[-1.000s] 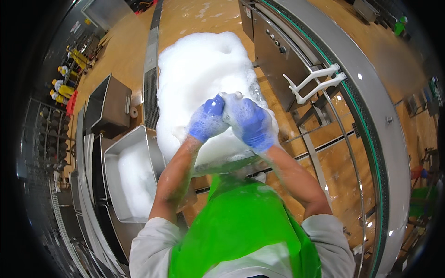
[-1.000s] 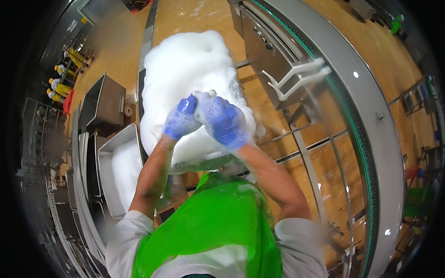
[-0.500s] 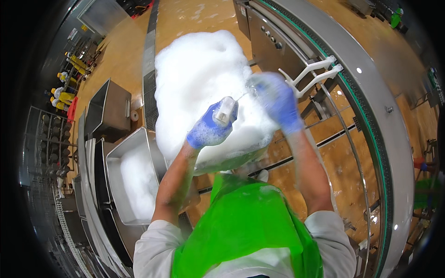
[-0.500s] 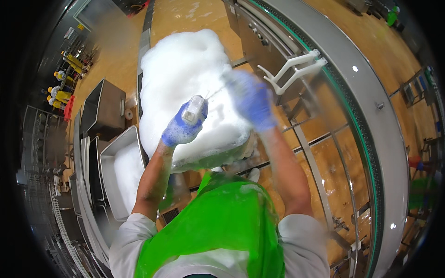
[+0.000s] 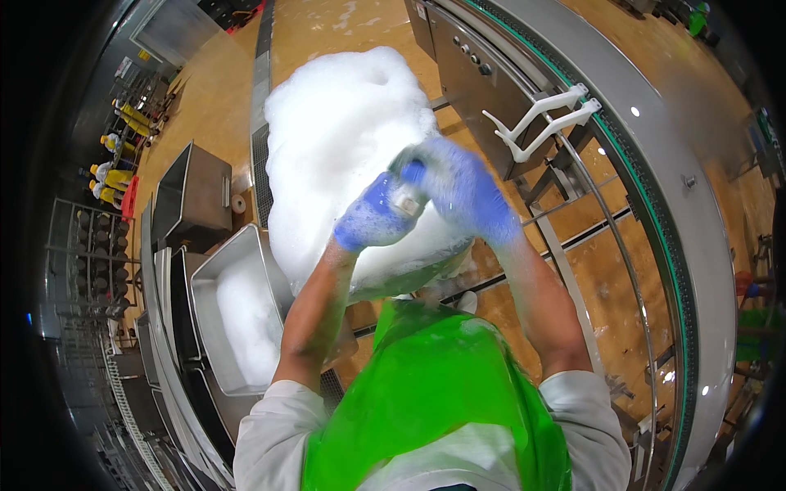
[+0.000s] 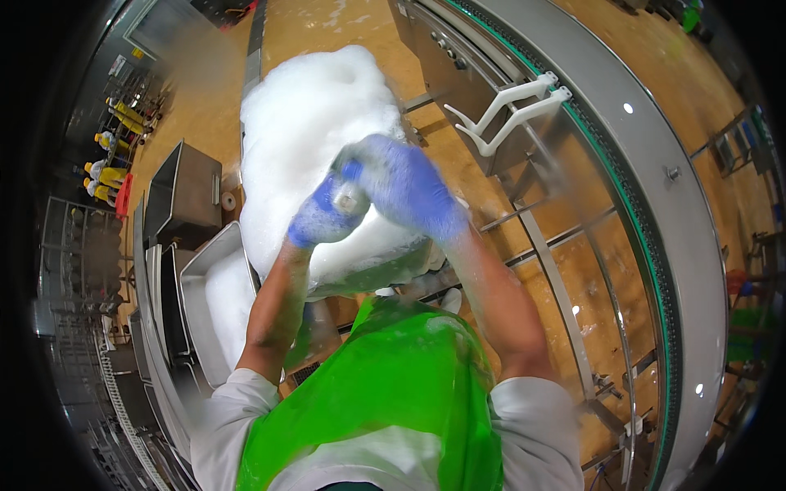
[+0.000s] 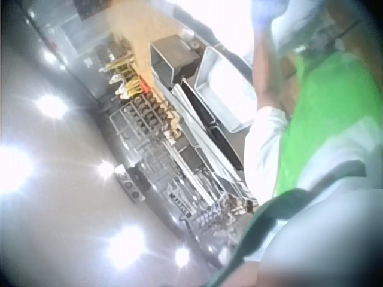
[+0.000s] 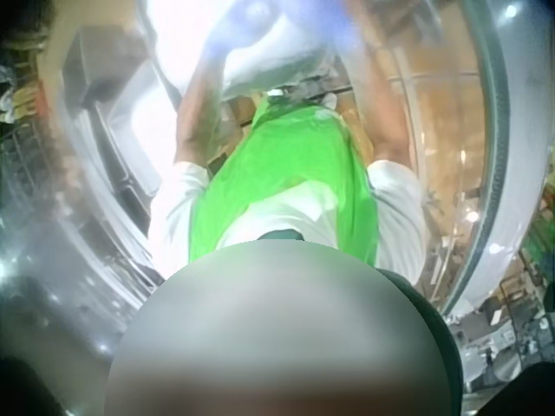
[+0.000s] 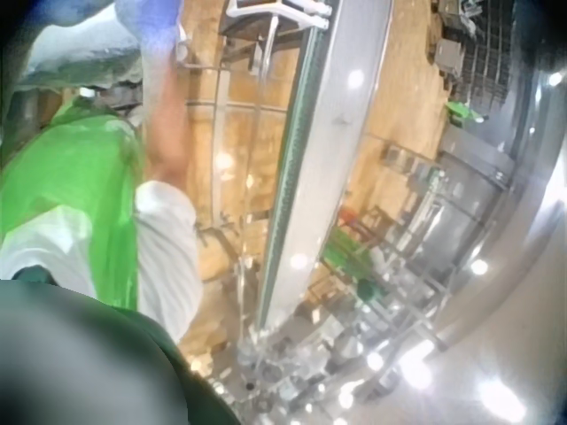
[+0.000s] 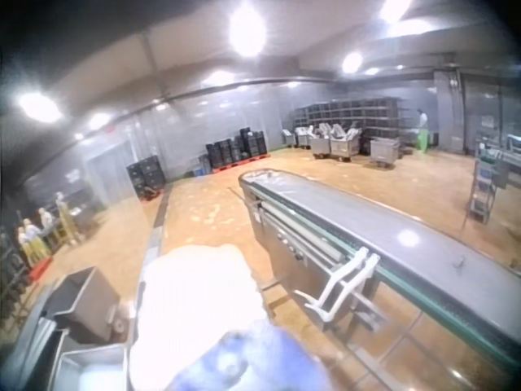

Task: The person scrubs white plastic parts with a green sponge in a soapy water bath, rinses them, and places them on a conveyor belt. The person repeats this process for multiple parts throughout the clip.

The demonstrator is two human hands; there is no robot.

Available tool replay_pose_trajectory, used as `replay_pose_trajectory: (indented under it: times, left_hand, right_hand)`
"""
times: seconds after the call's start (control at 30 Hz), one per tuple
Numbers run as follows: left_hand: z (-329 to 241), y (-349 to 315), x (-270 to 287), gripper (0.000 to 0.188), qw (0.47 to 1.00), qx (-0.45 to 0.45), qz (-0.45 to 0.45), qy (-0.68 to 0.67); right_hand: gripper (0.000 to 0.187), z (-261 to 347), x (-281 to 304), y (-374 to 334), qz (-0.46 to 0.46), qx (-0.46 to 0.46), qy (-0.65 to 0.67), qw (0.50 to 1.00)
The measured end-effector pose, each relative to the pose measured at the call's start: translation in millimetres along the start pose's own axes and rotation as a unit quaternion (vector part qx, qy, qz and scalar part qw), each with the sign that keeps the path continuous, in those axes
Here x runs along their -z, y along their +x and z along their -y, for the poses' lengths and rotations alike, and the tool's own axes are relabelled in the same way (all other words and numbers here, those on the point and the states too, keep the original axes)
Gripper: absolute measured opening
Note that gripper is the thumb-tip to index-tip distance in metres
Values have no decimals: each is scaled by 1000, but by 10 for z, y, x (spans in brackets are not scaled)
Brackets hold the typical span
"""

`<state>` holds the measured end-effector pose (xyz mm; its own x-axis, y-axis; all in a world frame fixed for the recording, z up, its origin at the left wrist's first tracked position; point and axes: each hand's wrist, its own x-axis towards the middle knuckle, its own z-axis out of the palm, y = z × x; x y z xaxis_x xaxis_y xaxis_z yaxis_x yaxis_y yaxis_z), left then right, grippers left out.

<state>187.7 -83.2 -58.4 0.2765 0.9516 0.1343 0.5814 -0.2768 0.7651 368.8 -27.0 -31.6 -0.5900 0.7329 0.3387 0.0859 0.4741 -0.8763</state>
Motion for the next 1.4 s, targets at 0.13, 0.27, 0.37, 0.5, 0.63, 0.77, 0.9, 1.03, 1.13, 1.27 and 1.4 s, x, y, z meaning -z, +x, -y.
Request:
replay_pose_trajectory:
  times: [0.13, 0.27, 0.37, 0.5, 0.63, 0.77, 0.9, 1.03, 1.13, 1.27, 1.4]
  left_hand:
    - [188, 95, 0, 36, 984, -155, 4, 82]
    - [-104, 313, 43, 34, 993, -11, 59, 97]
    - [-114, 279, -124, 31, 995, -93, -20, -15]
    - [-93, 310, -138, 31, 994, -105, -7, 15]
    - [32, 276, -215, 21, 995, -98, -33, 2]
    - [55, 463, -295, 14, 992, -9, -91, -85]
    - [-414, 539, -312, 55, 716, 47, -95, -690]
    - [-357, 555, -342, 73, 724, 17, -123, -679]
    - [-376, 617, -432, 69, 719, 18, -124, -684]
    - [-449, 648, -485, 68, 755, 20, -111, -646]
    - [-667, 629, -468, 64, 727, 13, -108, -678]
  right_hand:
    - [23, -142, 260, 41, -167, -29, 81, 982]
    - [16, -112, 16, -214, -89, 0, 89, 992]
    - [16, 40, 13, -133, -111, -95, 96, 985]
    - [17, -33, 17, -156, -131, 14, 23, 991]
    - [20, -97, 296, -98, -62, -79, 109, 989]
    - [28, -96, 378, -20, -247, 59, -195, 947]
    - [49, -116, -353, -192, -218, 140, -303, 917]
    - [49, -183, -148, -469, -125, 25, -395, 910]
    - [55, -207, -130, -485, -120, -69, -425, 895]
    - [55, -154, -168, -572, -136, 17, -472, 871]
    - [47, -614, 338, -695, -121, -18, -316, 941]
